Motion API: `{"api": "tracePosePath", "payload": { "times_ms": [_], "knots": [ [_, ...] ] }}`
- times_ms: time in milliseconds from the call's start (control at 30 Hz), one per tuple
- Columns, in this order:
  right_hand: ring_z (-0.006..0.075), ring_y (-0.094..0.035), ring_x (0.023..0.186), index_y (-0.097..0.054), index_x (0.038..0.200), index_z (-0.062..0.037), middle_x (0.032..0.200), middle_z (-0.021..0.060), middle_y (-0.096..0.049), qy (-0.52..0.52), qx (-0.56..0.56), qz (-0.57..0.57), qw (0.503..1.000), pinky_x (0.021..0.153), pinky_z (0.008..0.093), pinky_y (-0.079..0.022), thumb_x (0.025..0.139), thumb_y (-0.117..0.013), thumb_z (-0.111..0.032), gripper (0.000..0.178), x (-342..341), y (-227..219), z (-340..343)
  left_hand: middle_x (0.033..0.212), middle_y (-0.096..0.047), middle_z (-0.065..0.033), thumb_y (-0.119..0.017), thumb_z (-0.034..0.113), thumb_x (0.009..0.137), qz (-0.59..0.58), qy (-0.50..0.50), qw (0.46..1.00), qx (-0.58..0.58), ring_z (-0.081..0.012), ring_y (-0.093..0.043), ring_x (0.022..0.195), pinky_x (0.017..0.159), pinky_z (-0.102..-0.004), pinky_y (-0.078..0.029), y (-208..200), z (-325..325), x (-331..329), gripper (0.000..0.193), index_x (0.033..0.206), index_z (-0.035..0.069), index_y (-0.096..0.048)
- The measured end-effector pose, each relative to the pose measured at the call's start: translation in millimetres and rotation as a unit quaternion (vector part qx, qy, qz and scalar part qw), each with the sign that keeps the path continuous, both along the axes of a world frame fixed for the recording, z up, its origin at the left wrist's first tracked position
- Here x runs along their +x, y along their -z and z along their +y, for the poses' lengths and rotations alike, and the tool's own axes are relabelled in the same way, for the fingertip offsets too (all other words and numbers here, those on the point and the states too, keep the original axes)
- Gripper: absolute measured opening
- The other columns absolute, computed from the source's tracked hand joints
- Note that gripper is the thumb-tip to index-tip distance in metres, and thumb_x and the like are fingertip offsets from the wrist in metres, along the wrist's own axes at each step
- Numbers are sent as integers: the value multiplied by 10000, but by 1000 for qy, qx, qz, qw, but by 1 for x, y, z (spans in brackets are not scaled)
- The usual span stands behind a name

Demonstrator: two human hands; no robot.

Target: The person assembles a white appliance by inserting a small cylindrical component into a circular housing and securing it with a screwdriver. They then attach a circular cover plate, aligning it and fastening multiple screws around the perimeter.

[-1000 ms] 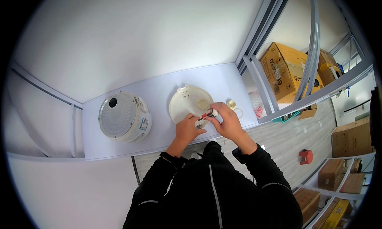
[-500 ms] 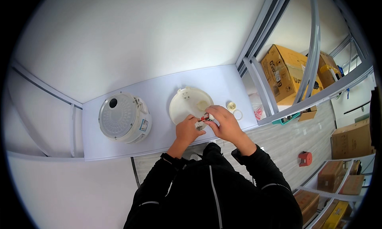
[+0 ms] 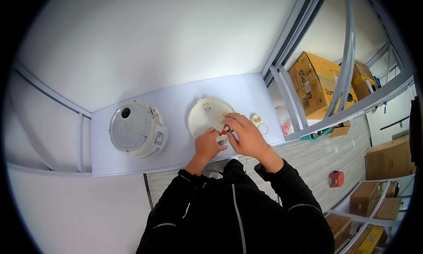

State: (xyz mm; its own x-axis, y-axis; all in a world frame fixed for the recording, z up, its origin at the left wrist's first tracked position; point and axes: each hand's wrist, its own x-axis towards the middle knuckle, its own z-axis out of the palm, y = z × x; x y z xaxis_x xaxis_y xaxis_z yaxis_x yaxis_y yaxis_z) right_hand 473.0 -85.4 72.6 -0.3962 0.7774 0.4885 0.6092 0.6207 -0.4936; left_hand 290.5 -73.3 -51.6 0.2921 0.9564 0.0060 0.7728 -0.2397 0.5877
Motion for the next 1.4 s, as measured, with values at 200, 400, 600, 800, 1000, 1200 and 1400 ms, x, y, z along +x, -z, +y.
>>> {"api": "tracePosePath", "payload": {
  "times_ms": [200,400,600,800,1000,1200,1400],
  "knots": [
    [418,-667,1072,-626,1299,-38,1131,172,-704,32,-137,-68,988,876,465,-566,875,-788,-56,455,-2,-8,3,1107,-708,19,-937,382,644,-13,19,1000,16,-247,-731,926,778,-412,-590,-1,1,-1,534,1094,148,-769],
    [438,-692,988,-615,1315,-17,1147,211,-698,-1,-16,4,1000,817,486,-588,898,-763,-62,445,-10,-11,0,1073,-706,8,-937,379,635,-20,7,1000,19,-260,-730,917,757,-423,-592,4,3,-2,514,1054,140,-758],
    [452,-684,972,-578,1226,-12,1069,206,-676,153,-227,-170,947,787,487,-565,908,-738,-86,364,-19,-27,-4,1057,-719,9,-887,400,691,-20,16,1000,13,-257,-731,939,770,-415,-593,3,4,-3,406,995,163,-762],
    [423,-700,795,-595,1145,-23,980,193,-677,-19,-13,-60,998,640,484,-548,943,-768,-208,325,-6,-14,2,1040,-699,-10,-919,354,626,-18,9,999,31,-291,-730,863,732,-438,-592,8,3,3,493,1031,129,-750],
    [434,-677,885,-561,1194,-28,1002,202,-674,186,-271,-233,915,759,508,-549,909,-765,-149,371,-20,-38,-1,1038,-695,-9,-919,376,634,-3,23,999,22,-288,-733,867,731,-433,-592,0,3,1,496,1030,130,-750],
    [441,-676,783,-619,1162,-30,955,206,-668,68,1,-62,996,688,498,-559,929,-745,-166,297,-12,-16,0,1048,-693,-12,-915,378,641,-1,21,1000,18,-291,-733,862,729,-437,-592,6,6,5,489,1025,125,-747],
    [435,-660,931,-587,1264,-25,1035,215,-647,106,-135,-150,974,812,508,-549,880,-725,-59,410,-9,-13,5,1052,-692,-19,-911,373,649,6,29,999,18,-295,-734,856,723,-446,-590,3,5,7,484,1029,124,-743]
  ]
}}
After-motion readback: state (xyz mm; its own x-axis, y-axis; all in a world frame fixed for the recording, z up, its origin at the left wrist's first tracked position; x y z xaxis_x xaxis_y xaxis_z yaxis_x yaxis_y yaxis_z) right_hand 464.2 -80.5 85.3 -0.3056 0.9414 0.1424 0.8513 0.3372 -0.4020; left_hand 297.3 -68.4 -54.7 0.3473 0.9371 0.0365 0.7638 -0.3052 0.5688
